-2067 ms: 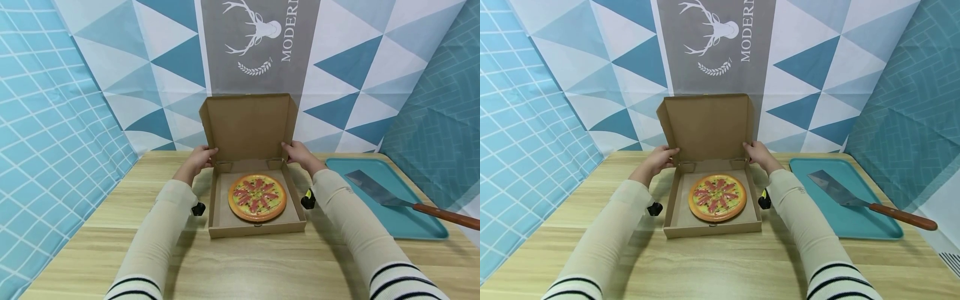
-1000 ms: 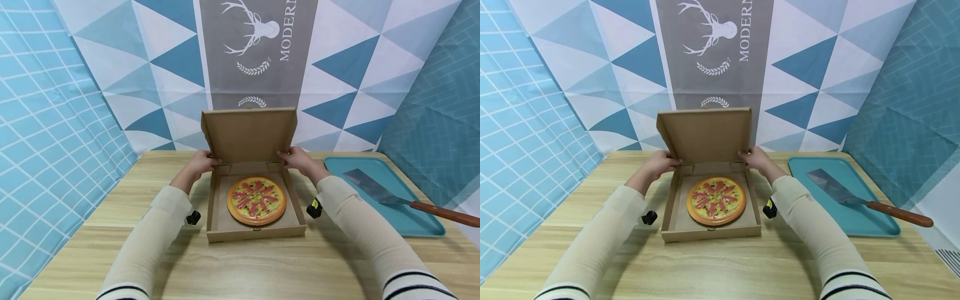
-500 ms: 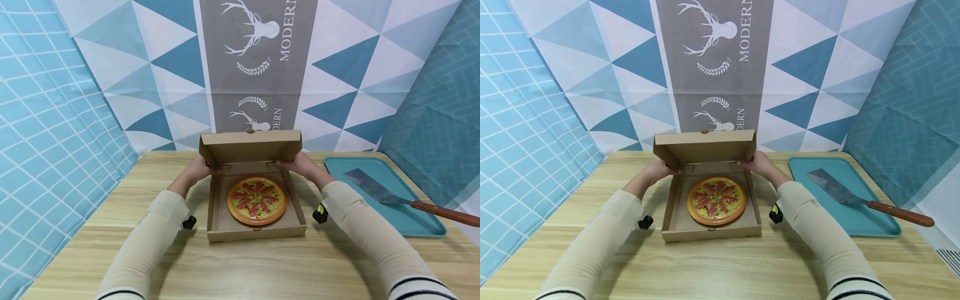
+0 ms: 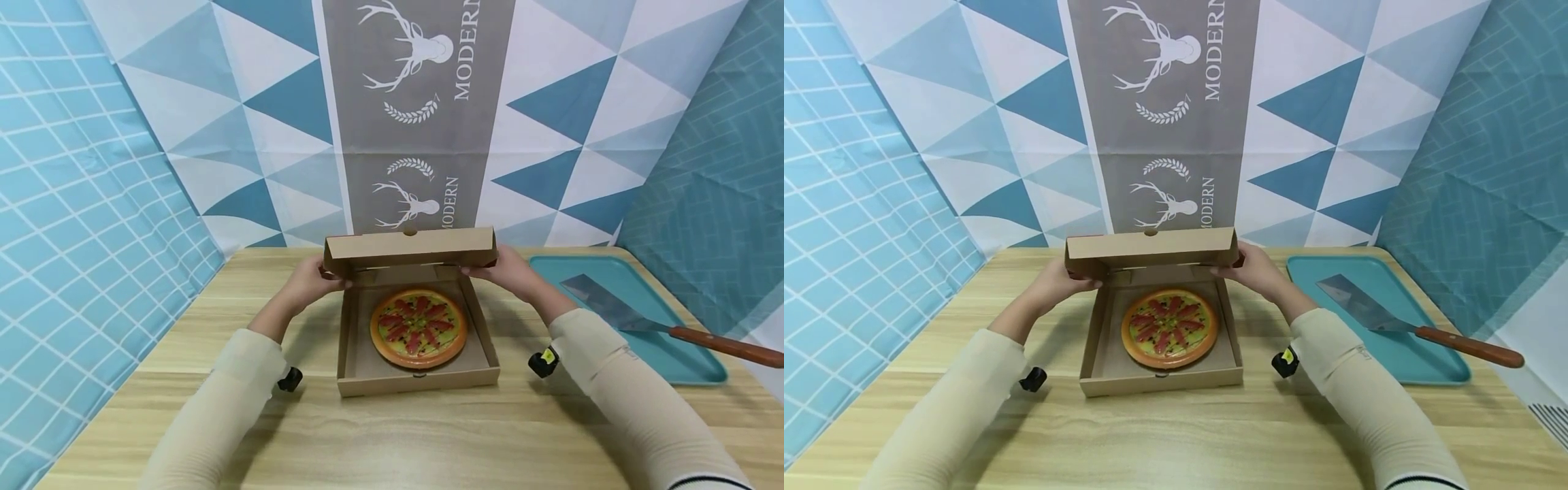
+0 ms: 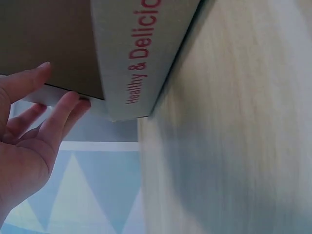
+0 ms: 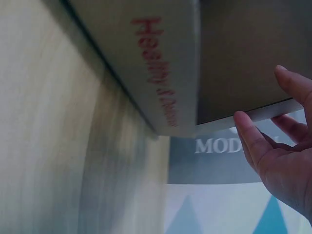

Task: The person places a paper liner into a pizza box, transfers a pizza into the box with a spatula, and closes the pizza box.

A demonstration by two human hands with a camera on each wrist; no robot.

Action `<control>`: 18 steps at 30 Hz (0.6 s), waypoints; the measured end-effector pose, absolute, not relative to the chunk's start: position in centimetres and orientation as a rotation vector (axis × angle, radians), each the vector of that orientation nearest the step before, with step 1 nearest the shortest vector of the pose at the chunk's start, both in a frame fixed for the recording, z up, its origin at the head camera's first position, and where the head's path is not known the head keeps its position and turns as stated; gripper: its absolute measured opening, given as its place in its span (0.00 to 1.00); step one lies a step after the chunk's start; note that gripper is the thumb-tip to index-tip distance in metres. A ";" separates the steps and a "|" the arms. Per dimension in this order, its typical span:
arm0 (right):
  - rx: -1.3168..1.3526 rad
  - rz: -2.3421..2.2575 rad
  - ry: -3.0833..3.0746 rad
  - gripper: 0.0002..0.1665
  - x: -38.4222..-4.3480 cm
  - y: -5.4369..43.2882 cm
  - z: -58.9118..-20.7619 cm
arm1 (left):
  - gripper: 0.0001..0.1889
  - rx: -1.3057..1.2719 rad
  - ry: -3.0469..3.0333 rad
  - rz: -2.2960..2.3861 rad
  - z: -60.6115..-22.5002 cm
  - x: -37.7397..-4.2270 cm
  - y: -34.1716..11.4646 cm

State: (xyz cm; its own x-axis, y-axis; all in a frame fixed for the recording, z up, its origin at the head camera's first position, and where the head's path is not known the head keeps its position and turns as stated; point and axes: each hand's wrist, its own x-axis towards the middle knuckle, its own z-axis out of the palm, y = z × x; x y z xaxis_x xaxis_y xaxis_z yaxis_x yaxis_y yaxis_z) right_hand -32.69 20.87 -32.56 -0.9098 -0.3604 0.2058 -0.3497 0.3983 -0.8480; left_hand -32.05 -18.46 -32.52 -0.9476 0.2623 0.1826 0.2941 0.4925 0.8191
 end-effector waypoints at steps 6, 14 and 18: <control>-0.699 -1.549 2.648 0.36 -31.3 20.9 -31.5 | 0.20 -0.523 -2.669 -1.450 -32.2 -31.0 -18.4; -0.660 -1.553 2.671 0.34 -31.3 20.7 -31.5 | 0.21 -0.510 -2.652 -1.331 -32.3 -31.3 -17.4; -0.668 -1.551 2.686 0.34 -31.9 20.5 -31.7 | 0.25 -0.498 -2.649 -1.300 -32.4 -32.1 -17.0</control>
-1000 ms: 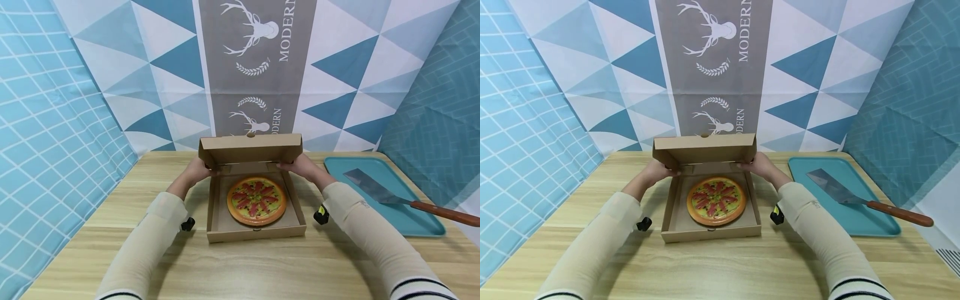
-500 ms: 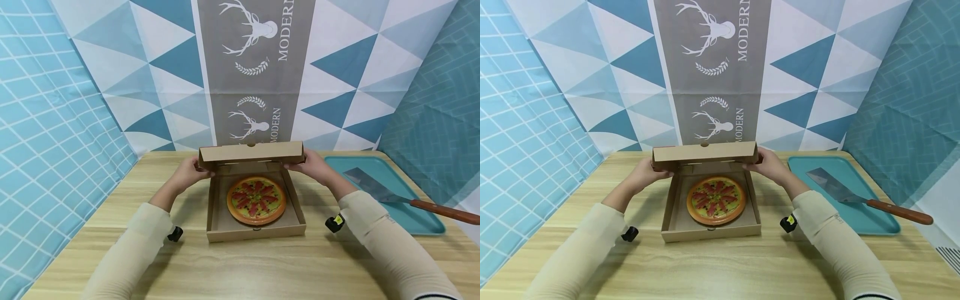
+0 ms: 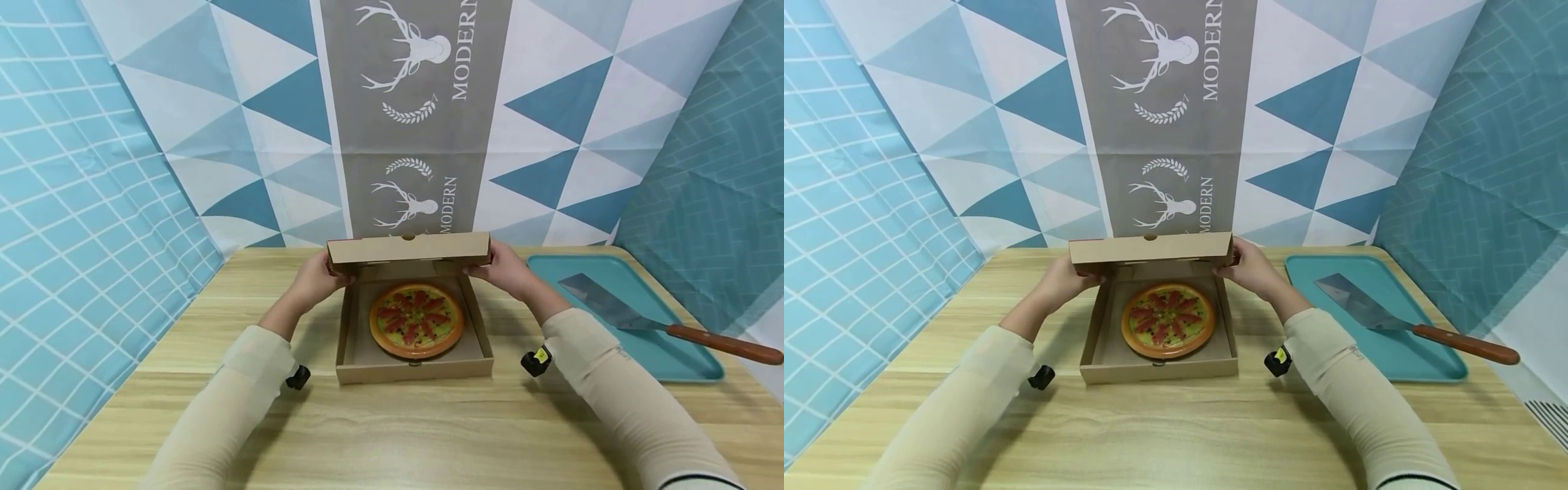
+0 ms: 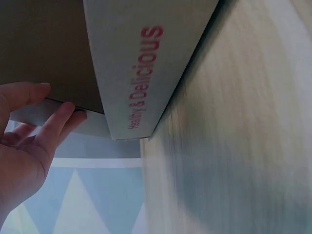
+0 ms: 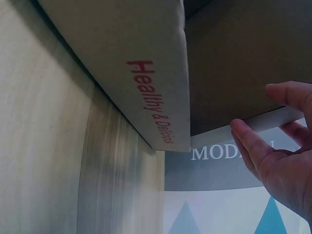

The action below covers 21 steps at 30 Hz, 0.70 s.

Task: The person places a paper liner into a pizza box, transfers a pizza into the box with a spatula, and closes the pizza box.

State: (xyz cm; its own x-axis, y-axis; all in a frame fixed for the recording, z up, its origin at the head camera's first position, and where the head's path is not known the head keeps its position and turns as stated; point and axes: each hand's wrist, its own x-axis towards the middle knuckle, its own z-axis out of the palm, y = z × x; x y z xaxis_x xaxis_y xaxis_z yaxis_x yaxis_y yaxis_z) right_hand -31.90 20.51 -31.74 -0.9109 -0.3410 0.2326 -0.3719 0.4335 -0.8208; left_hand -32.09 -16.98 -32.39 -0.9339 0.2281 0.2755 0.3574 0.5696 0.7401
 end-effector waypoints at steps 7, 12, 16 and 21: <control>0.629 1.548 -2.606 0.34 -33.2 20.2 -32.2 | 0.27 -0.473 -2.617 -1.398 -32.6 -33.6 -16.5; 0.629 1.583 -2.585 0.34 -33.7 20.1 -32.4 | 0.25 -0.449 -2.575 -1.521 -32.9 -34.1 -16.2; 0.614 1.635 -2.570 0.34 -33.5 20.3 -32.6 | 0.24 -0.454 -2.525 -1.713 -33.2 -34.1 -16.2; 0.550 1.675 -2.528 0.27 -32.7 20.5 -32.2 | 0.21 -0.474 -2.399 -1.951 -32.7 -33.4 -17.0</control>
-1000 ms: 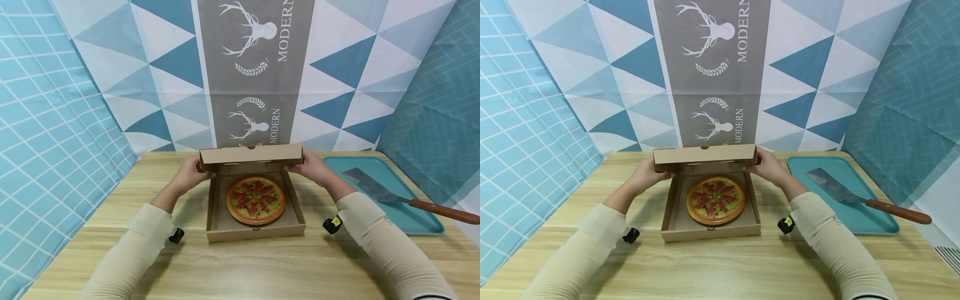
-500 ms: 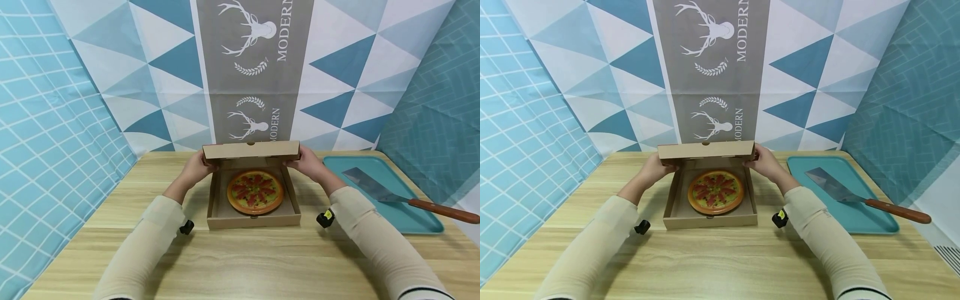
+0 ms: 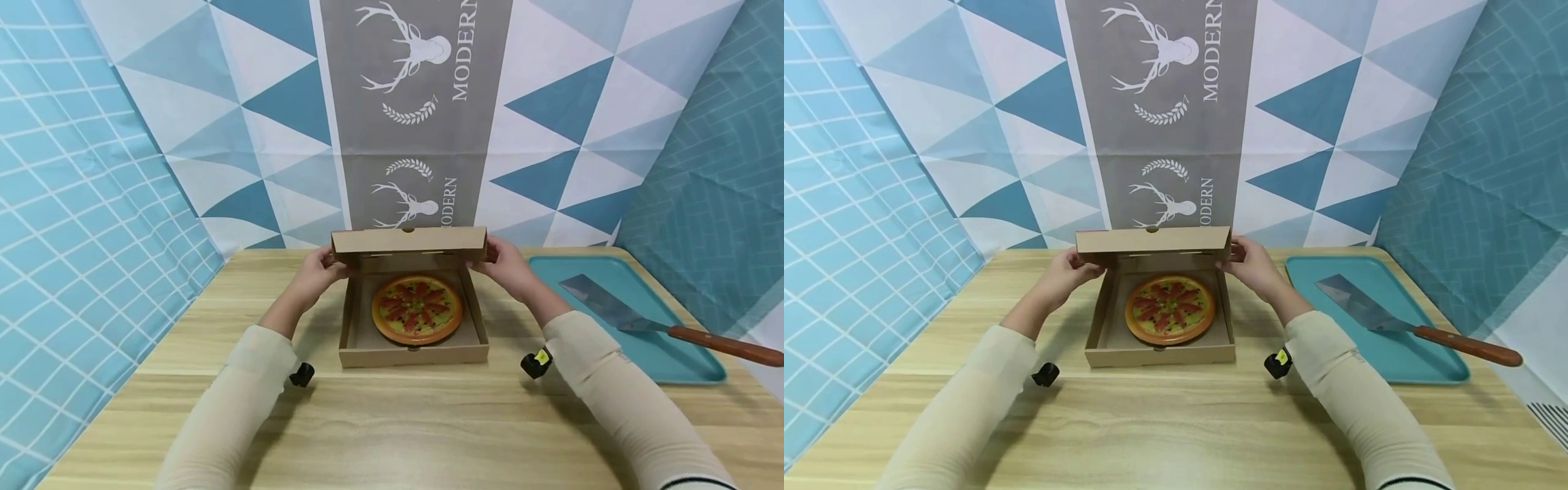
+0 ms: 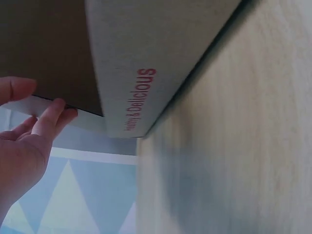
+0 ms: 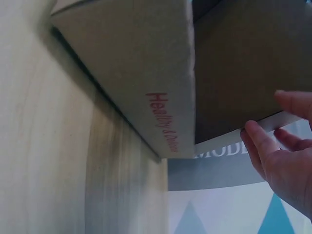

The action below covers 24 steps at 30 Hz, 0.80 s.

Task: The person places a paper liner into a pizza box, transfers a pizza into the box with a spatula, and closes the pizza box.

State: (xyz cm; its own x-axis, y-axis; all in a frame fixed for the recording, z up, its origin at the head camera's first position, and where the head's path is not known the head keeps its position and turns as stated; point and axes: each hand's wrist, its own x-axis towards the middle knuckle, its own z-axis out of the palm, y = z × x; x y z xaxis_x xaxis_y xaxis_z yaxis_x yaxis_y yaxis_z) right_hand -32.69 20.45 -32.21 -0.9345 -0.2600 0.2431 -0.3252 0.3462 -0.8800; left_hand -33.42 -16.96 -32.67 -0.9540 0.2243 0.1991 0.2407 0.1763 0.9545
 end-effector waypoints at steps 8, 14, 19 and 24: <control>0.514 2.096 -2.270 0.26 -29.9 20.4 -30.2 | 0.23 -0.515 -2.209 -2.230 -30.0 -30.4 -17.6; 0.532 2.093 -2.230 0.31 -27.7 20.3 -28.9 | 0.24 -0.521 -2.206 -2.144 -28.7 -28.3 -17.7; 0.564 2.028 -2.253 0.32 -26.4 20.4 -28.4 | 0.27 -0.512 -2.263 -2.034 -28.2 -27.3 -17.6; 0.550 1.974 -2.318 0.32 -25.6 20.5 -28.9 | 0.29 -0.520 -2.357 -1.959 -28.4 -26.3 -17.4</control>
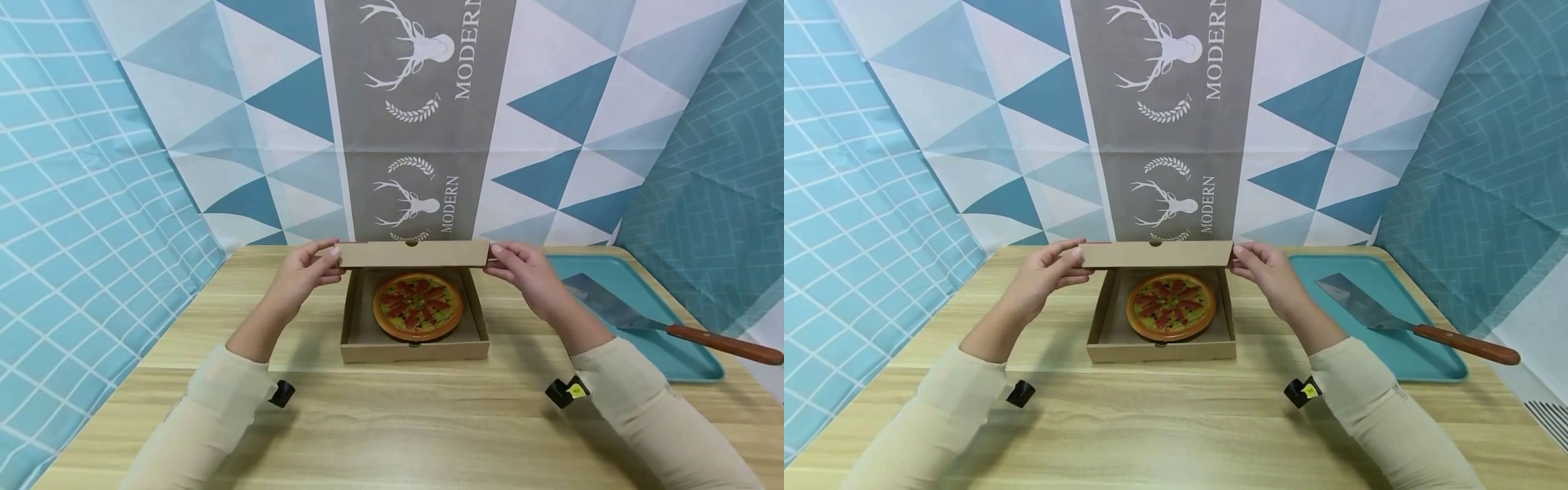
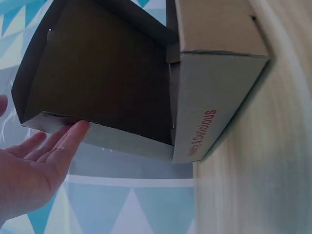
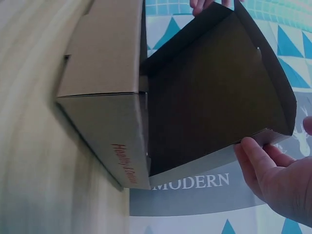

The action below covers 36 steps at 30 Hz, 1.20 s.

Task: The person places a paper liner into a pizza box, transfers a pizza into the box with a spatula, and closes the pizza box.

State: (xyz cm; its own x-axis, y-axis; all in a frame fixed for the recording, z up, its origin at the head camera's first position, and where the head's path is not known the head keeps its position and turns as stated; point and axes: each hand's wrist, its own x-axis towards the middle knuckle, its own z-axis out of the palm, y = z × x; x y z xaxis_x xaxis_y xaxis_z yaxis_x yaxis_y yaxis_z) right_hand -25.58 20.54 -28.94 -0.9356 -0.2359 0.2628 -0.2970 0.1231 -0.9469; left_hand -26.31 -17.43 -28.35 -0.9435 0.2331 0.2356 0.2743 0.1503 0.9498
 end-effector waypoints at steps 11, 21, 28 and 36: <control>0.504 1.765 -2.587 0.36 -24.0 21.3 -30.2 | 0.29 -0.494 -2.542 -1.757 -29.8 -24.4 -17.6; 0.642 1.406 -2.846 0.41 -23.3 21.5 -31.3 | 0.34 -0.519 -2.739 -1.495 -31.3 -23.6 -17.7; 0.732 1.433 -2.897 0.42 -23.3 21.5 -32.3 | 0.32 -0.516 -2.793 -1.418 -32.3 -23.2 -17.7; 0.761 1.333 -2.886 0.41 -23.1 21.1 -32.8 | 0.35 -0.567 -2.806 -1.203 -32.8 -22.9 -17.6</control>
